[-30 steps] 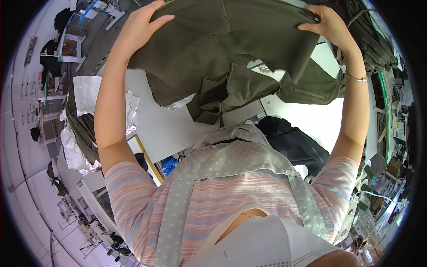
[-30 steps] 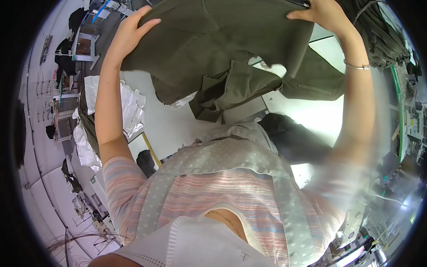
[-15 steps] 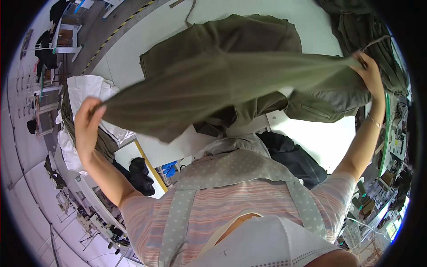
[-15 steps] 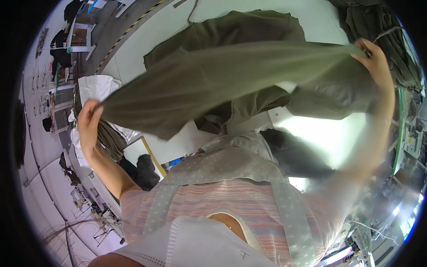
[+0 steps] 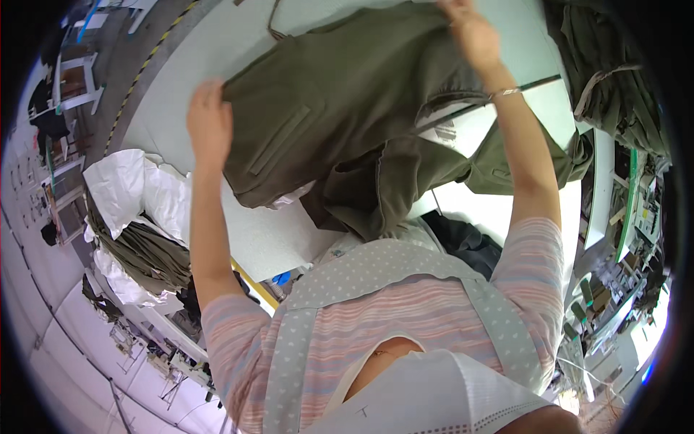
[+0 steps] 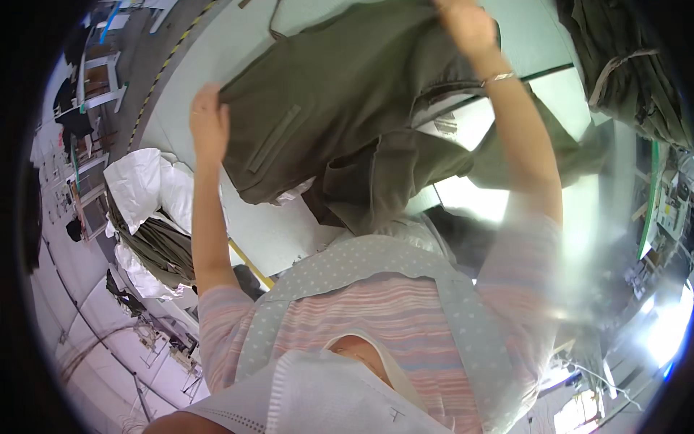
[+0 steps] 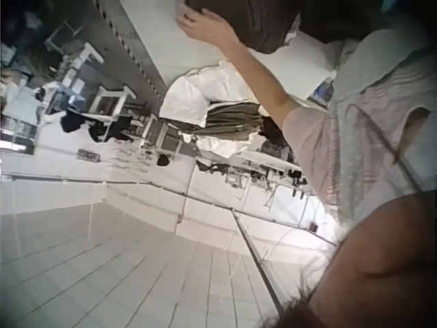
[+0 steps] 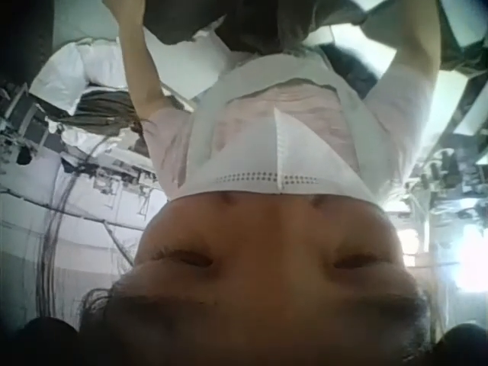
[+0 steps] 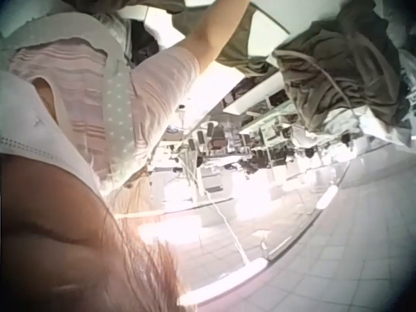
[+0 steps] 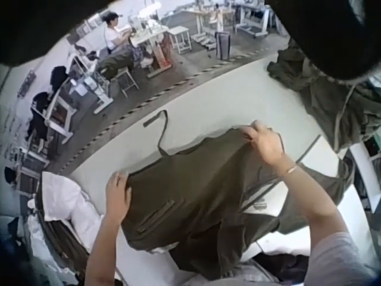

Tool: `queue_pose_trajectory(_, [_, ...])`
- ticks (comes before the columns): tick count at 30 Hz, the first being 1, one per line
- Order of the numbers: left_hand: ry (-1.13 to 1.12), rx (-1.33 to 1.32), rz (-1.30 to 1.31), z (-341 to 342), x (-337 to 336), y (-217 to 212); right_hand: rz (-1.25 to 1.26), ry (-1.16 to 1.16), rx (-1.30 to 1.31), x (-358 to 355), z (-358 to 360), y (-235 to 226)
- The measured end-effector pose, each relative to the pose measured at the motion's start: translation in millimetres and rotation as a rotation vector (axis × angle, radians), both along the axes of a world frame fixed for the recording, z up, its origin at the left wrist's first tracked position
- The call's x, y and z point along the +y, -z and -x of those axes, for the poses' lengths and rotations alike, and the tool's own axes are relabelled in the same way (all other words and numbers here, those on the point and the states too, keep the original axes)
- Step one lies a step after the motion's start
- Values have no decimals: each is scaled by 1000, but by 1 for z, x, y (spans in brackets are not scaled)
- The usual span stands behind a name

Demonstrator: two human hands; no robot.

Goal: Inspecting, folding, and stacking olive green and white garment components on a factory work table.

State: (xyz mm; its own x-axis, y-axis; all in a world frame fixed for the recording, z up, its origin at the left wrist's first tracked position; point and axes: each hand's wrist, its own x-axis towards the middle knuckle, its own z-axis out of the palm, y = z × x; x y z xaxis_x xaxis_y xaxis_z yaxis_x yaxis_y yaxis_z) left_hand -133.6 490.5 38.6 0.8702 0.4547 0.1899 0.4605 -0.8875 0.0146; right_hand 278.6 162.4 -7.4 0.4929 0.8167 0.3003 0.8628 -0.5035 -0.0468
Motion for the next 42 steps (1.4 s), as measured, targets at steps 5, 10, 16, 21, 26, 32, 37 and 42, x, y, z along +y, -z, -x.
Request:
queue_pose_trajectory(5, [-87, 272, 136, 28, -98, 0, 65, 116, 324, -55, 70, 28])
queue_pose_trajectory(10, [247, -41, 186, -19, -183, 2, -848, 702, 714, -134, 103, 6])
queue_pose_trajectory(16, [835, 138, 346, -146, -361, 61, -1329, 917, 937, -210, 208, 1])
queue_pose_trajectory(21, [748, 395, 428, -195, -423, 91, -1308, 1022, 905, -261, 273, -11])
queue_pose_trajectory(26, [835, 513, 1416, -121, -415, 0, -1791, 1133, 785, -343, 259, 11])
queue_pose_trajectory(32, [1517, 557, 1771, -15, -310, -163, -2225, 1346, 1134, -392, 131, 69])
queue_pose_trajectory(37, [1197, 614, 2009, 57, -291, -186, -2271, 1167, 1017, -327, 88, 24])
queue_pose_trajectory(42, [799, 403, 1841, 100, -278, -177, -1916, 760, 666, -235, 64, -128])
